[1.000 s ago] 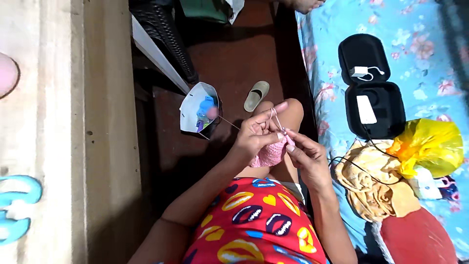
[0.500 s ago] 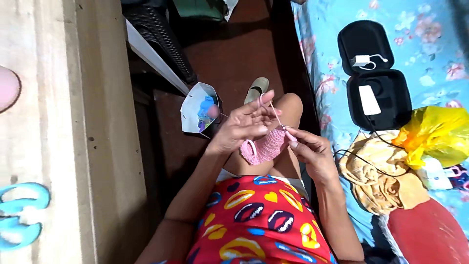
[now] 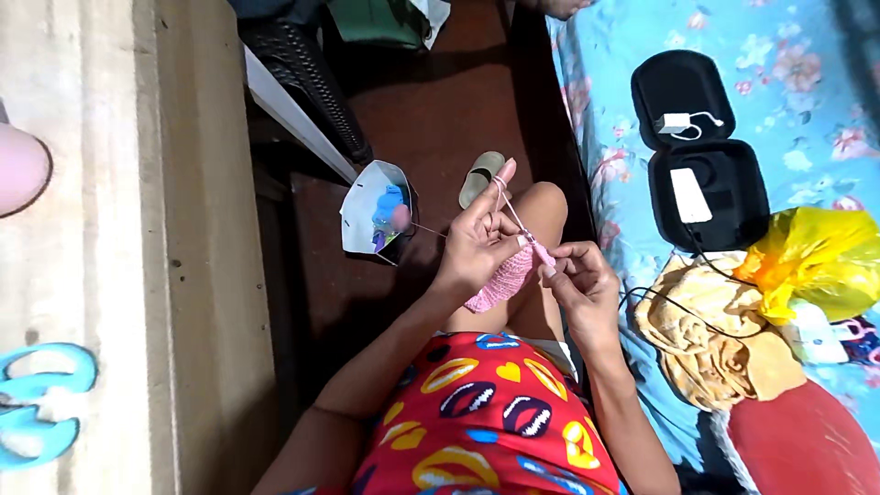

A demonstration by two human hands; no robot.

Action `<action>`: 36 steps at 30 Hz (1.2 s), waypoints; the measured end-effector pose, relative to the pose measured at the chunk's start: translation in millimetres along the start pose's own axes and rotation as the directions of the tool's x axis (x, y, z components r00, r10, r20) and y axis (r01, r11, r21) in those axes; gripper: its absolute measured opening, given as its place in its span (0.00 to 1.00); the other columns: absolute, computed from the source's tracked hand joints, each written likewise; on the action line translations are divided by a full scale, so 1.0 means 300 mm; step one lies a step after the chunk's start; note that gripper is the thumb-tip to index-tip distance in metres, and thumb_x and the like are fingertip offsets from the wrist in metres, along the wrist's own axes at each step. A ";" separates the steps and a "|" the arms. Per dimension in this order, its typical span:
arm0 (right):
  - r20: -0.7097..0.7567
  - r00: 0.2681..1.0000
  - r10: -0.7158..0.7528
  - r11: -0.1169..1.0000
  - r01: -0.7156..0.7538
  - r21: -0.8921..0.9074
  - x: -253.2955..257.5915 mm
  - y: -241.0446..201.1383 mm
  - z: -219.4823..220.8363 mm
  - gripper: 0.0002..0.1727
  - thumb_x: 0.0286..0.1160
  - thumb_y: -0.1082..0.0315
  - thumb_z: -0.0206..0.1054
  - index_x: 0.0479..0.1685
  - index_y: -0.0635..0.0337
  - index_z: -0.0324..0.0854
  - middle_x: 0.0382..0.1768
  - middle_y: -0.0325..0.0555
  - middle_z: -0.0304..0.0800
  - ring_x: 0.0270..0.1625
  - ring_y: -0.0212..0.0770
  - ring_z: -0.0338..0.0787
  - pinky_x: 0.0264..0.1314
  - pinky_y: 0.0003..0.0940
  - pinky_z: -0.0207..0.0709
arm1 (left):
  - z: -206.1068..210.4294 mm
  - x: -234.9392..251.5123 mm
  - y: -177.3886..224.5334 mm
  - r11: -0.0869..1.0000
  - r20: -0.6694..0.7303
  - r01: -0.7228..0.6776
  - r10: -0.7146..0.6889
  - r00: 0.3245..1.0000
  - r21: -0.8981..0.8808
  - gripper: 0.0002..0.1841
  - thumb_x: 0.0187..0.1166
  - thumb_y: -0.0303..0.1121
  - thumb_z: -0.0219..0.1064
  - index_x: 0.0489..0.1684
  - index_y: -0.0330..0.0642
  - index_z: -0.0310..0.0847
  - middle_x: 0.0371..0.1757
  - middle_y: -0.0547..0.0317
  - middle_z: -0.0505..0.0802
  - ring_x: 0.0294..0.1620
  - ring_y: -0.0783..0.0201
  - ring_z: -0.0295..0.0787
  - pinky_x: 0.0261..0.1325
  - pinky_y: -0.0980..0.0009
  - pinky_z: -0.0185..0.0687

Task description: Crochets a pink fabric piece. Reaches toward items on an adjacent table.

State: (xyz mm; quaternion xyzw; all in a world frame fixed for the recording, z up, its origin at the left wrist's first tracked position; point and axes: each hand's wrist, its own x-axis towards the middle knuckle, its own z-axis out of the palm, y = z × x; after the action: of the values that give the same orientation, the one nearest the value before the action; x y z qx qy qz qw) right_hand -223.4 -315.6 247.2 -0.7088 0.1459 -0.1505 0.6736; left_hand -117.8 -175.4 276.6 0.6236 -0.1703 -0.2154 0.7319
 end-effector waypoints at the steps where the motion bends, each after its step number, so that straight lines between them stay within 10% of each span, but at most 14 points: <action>1: -0.006 0.997 -0.072 0.993 0.071 -0.090 -0.004 0.001 0.005 0.10 0.73 0.78 0.62 0.50 0.62 0.79 0.28 0.30 0.85 0.28 0.19 0.83 0.34 0.16 0.79 | 0.006 -0.011 0.002 0.997 0.000 -0.027 0.027 1.000 0.078 0.49 0.65 0.08 0.67 0.93 0.50 0.56 0.31 0.57 0.89 0.21 0.73 0.82 0.27 0.82 0.82; 5: -0.011 0.950 -0.312 0.877 0.283 -0.389 0.000 -0.013 0.031 0.07 0.79 0.73 0.62 0.45 0.66 0.83 0.31 0.40 0.90 0.30 0.21 0.85 0.35 0.16 0.79 | 0.032 -0.033 -0.064 0.815 0.048 -0.396 0.417 0.908 0.423 0.33 0.72 0.15 0.65 0.83 0.30 0.68 0.39 0.50 0.92 0.34 0.69 0.89 0.41 0.75 0.89; 8: -0.030 0.996 -0.084 0.996 0.084 0.002 0.013 -0.061 0.028 0.09 0.74 0.79 0.65 0.49 0.59 0.81 0.32 0.33 0.90 0.28 0.20 0.86 0.33 0.16 0.82 | 0.044 -0.030 -0.099 0.696 0.040 -0.572 0.620 0.784 0.434 0.22 0.72 0.16 0.66 0.68 0.24 0.78 0.40 0.48 0.94 0.42 0.67 0.92 0.51 0.72 0.89; 11: -0.025 0.999 0.043 0.952 -0.033 0.306 0.015 -0.057 0.025 0.14 0.69 0.83 0.66 0.48 0.55 0.83 0.28 0.33 0.89 0.20 0.21 0.80 0.23 0.16 0.77 | 0.042 -0.029 -0.067 0.832 -0.022 -0.512 0.528 0.849 0.212 0.33 0.72 0.14 0.66 0.83 0.30 0.66 0.43 0.58 0.93 0.43 0.73 0.90 0.51 0.76 0.87; 16: -0.128 0.913 -0.386 0.900 0.343 -0.267 -0.011 -0.004 0.032 0.05 0.74 0.77 0.66 0.44 0.68 0.84 0.35 0.41 0.92 0.36 0.23 0.89 0.43 0.18 0.85 | 0.033 -0.027 -0.017 0.947 -0.063 -0.319 0.317 0.946 -0.025 0.41 0.68 0.10 0.63 0.89 0.35 0.59 0.36 0.61 0.91 0.30 0.74 0.86 0.36 0.81 0.84; 24: -0.012 0.769 -0.639 0.598 0.487 -0.637 -0.010 -0.006 0.024 0.09 0.75 0.76 0.65 0.43 0.70 0.92 0.28 0.51 0.88 0.29 0.35 0.85 0.33 0.23 0.79 | -0.014 0.006 0.014 0.973 -0.006 -0.150 0.151 0.988 -0.175 0.38 0.65 0.08 0.63 0.84 0.30 0.65 0.31 0.62 0.91 0.28 0.73 0.86 0.39 0.78 0.87; 34: 0.102 0.822 -0.560 0.684 0.528 -0.504 -0.013 -0.018 -0.016 0.13 0.75 0.77 0.64 0.49 0.67 0.93 0.29 0.50 0.88 0.30 0.31 0.83 0.35 0.20 0.77 | -0.100 0.050 0.017 0.959 0.151 0.131 -0.095 0.984 -0.253 0.35 0.63 0.12 0.61 0.79 0.34 0.73 0.28 0.65 0.91 0.24 0.76 0.84 0.28 0.83 0.78; 36: 0.102 0.854 -0.511 0.759 0.503 -0.414 -0.010 -0.019 -0.025 0.13 0.75 0.77 0.64 0.50 0.67 0.93 0.30 0.46 0.87 0.32 0.24 0.82 0.38 0.14 0.76 | -0.155 0.059 -0.059 0.928 0.268 0.111 -0.012 0.963 -0.356 0.34 0.67 0.12 0.61 0.82 0.29 0.68 0.35 0.57 0.94 0.33 0.71 0.90 0.41 0.76 0.88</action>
State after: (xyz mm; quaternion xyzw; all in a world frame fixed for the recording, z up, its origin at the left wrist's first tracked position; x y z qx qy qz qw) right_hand -229.0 -320.9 253.1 -0.8498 -0.0162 -0.2975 0.4349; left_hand -80.5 -148.1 251.3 0.4466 -0.2021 -0.3466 0.7998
